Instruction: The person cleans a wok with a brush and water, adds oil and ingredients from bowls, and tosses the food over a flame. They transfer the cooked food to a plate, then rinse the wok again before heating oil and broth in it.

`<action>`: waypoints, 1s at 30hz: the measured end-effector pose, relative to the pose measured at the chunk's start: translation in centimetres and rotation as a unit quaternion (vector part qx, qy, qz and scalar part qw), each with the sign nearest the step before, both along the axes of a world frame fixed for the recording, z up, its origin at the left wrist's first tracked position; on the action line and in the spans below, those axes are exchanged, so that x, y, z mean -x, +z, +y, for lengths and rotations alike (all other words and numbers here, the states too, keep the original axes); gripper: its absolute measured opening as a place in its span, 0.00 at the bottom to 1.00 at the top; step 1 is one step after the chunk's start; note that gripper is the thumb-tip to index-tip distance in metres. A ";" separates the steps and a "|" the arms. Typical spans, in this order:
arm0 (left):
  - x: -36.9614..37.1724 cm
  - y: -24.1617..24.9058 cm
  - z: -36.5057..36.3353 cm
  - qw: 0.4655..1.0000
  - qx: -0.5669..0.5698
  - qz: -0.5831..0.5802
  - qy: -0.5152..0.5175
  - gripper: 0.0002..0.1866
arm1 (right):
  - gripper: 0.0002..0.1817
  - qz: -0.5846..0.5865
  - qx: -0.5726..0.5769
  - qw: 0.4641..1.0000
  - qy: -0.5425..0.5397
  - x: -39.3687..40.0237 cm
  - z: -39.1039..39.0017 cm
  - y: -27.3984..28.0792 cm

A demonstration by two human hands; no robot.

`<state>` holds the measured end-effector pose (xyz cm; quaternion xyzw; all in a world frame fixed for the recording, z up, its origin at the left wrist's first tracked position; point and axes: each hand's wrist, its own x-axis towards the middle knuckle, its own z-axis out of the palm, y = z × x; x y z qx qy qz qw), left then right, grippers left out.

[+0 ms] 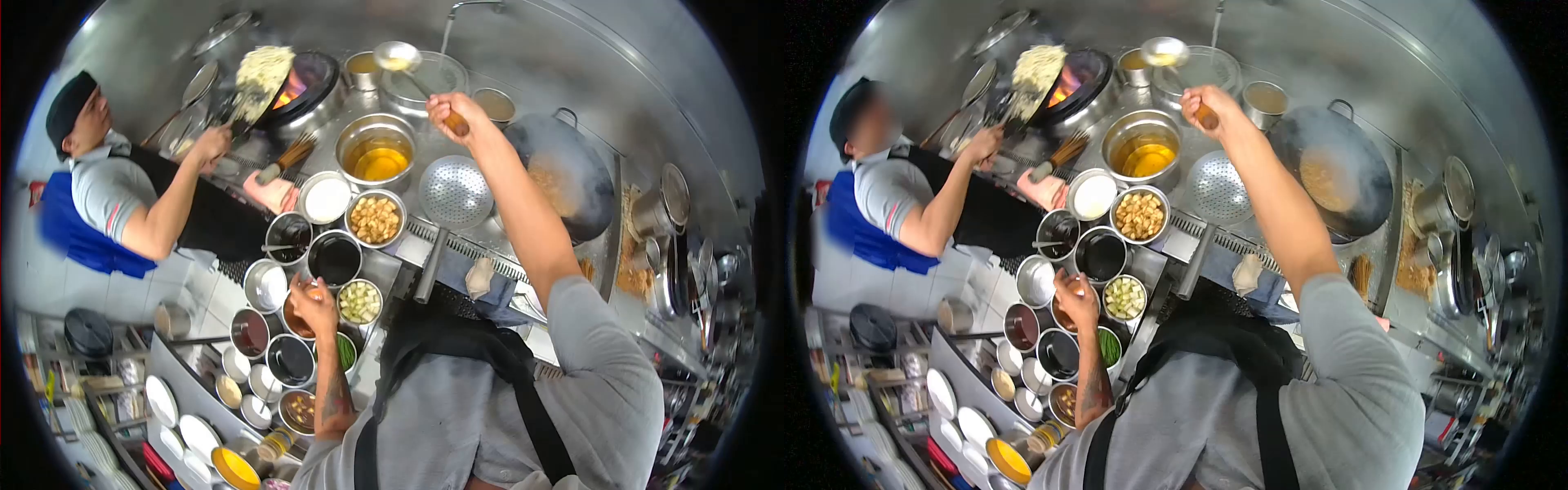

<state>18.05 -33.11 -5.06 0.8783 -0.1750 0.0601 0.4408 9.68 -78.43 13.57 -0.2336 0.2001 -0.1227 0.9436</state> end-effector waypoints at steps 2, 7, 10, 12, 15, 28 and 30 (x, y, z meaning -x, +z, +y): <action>-0.3 -0.5 0.5 1.000 0.001 -0.009 -0.004 0.27 | 0.07 0.031 0.026 0.998 -0.057 -0.1 -4.3 0.3; 1.5 0.9 -0.9 0.999 0.032 -0.009 -0.041 0.26 | 0.07 -0.020 -0.052 0.982 -0.178 6.0 -10.5 1.5; 4.0 2.1 -3.5 0.996 0.010 -0.005 -0.084 0.24 | 0.05 0.034 0.035 0.981 -0.189 15.1 -9.7 1.9; 6.4 2.0 -6.4 0.982 0.085 -0.026 -0.166 0.22 | 0.06 0.106 0.118 0.967 -0.201 22.2 -8.1 1.7; 11.4 2.2 -11.5 0.963 0.109 -0.030 -0.245 0.24 | 0.08 0.278 0.245 0.906 -0.207 32.6 -3.3 2.9; 24.8 -10.0 -24.1 0.878 -0.328 0.056 -0.344 0.45 | 0.31 0.585 0.692 0.393 -0.154 51.3 4.2 -14.3; 26.5 -9.8 -23.4 0.873 -0.305 0.040 -0.378 0.40 | 0.31 0.554 0.577 0.578 -0.163 50.8 6.6 -13.3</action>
